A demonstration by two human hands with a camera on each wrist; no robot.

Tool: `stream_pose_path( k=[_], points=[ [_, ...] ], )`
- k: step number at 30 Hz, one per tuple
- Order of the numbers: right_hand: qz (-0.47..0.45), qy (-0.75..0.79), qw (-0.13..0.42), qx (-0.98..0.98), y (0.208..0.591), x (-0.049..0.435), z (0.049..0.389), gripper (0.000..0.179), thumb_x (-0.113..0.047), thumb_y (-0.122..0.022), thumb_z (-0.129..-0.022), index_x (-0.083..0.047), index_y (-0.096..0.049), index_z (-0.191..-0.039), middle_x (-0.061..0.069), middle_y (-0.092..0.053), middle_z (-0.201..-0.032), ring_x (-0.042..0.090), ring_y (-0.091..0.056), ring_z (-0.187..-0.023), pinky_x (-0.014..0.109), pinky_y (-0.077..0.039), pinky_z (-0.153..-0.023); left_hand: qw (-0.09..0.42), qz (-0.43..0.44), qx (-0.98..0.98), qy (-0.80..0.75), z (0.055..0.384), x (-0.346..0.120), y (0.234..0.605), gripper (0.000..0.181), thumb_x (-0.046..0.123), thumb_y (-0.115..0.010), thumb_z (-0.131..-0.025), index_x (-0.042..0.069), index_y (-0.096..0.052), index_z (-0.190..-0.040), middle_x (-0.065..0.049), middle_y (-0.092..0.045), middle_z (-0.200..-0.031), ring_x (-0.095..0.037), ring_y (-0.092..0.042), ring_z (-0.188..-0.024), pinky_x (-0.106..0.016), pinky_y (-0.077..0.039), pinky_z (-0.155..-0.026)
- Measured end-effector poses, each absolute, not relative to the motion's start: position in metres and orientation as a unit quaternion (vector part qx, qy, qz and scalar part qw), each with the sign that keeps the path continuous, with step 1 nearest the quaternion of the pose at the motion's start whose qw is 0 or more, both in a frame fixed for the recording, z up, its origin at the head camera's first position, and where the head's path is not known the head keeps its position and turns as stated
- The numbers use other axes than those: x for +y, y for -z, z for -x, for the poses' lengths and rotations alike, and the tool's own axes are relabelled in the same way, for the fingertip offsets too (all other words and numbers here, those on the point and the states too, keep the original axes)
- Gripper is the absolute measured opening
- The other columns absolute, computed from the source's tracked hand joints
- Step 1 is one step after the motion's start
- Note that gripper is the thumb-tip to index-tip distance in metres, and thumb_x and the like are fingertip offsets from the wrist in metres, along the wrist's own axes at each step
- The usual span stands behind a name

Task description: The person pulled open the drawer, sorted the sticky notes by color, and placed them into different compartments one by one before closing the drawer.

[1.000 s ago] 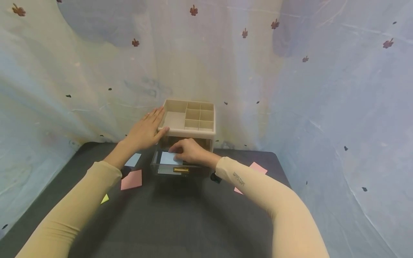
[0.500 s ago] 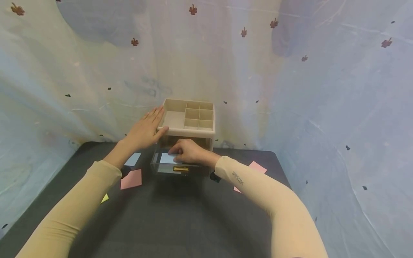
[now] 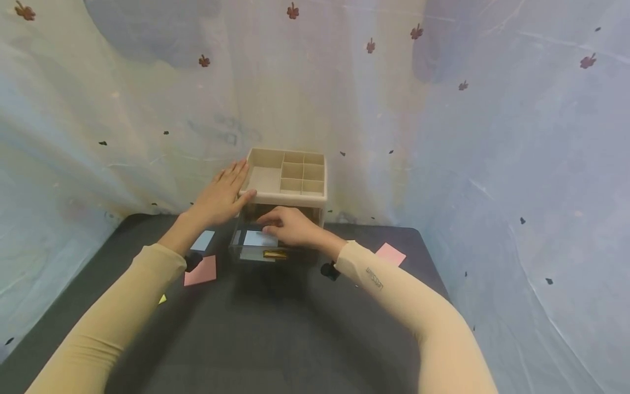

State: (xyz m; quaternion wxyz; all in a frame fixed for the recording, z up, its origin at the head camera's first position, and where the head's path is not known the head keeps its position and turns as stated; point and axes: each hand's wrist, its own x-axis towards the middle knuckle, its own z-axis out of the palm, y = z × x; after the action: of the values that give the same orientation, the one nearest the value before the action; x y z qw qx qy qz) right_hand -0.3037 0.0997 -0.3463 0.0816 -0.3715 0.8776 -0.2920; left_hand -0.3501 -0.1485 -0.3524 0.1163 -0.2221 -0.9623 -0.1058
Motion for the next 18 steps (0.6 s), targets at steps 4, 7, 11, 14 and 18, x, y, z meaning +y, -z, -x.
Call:
stream_pose_path(
  k=[4, 7, 11, 14, 18],
  points=[
    [0.380, 0.324, 0.036, 0.866, 0.340, 0.107, 0.298, 0.033, -0.021, -0.061, -0.107, -0.010, -0.068, -0.138, 0.006, -0.064, -0.136, 0.019, -0.065, -0.111, 0.037, -0.056, -0.091, 0.128, 0.208, -0.964, 0.109, 0.349, -0.149, 0.354, 0.085, 0.066, -0.024, -0.108, 0.010, -0.005, -0.169, -0.009, -0.001, -0.176, -0.035, -0.004, -0.161, -0.056, -0.004, -0.129],
    [0.381, 0.347, -0.002, 0.857, 0.335, 0.114, 0.295, 0.034, -0.022, -0.062, -0.107, -0.011, -0.068, -0.138, 0.005, -0.064, -0.139, 0.020, -0.064, -0.113, 0.039, -0.056, -0.092, 0.142, 0.198, -0.963, 0.119, 0.345, -0.149, 0.355, 0.081, 0.063, -0.030, -0.109, 0.013, -0.010, -0.169, -0.007, -0.007, -0.176, -0.033, -0.005, -0.161, -0.056, -0.003, -0.129],
    [0.369, 0.393, -0.045, 0.841, 0.332, 0.125, 0.293, 0.034, -0.021, -0.064, -0.106, -0.012, -0.069, -0.138, 0.005, -0.064, -0.140, 0.021, -0.064, -0.116, 0.042, -0.056, -0.093, 0.165, 0.192, -0.958, 0.135, 0.337, -0.149, 0.357, 0.074, 0.056, -0.038, -0.110, 0.013, -0.021, -0.168, -0.008, -0.018, -0.174, -0.033, -0.010, -0.161, -0.055, -0.005, -0.129],
    [0.357, 0.424, -0.079, 0.828, 0.332, 0.134, 0.292, 0.032, -0.019, -0.065, -0.105, -0.010, -0.070, -0.136, 0.006, -0.065, -0.138, 0.022, -0.064, -0.116, 0.044, -0.057, -0.093, 0.181, 0.190, -0.953, 0.148, 0.331, -0.149, 0.361, 0.070, 0.051, -0.042, -0.110, 0.012, -0.027, -0.166, -0.008, -0.025, -0.172, -0.034, -0.015, -0.160, -0.054, -0.007, -0.129],
    [0.349, 0.453, -0.138, 0.809, 0.333, 0.145, 0.294, 0.031, -0.014, -0.064, -0.105, -0.005, -0.070, -0.134, 0.009, -0.067, -0.134, 0.024, -0.065, -0.114, 0.047, -0.057, -0.094, 0.210, 0.196, -0.945, 0.159, 0.325, -0.149, 0.368, 0.063, 0.043, -0.045, -0.111, 0.009, -0.034, -0.164, -0.010, -0.035, -0.168, -0.036, -0.025, -0.157, -0.055, -0.014, -0.128]
  ],
)
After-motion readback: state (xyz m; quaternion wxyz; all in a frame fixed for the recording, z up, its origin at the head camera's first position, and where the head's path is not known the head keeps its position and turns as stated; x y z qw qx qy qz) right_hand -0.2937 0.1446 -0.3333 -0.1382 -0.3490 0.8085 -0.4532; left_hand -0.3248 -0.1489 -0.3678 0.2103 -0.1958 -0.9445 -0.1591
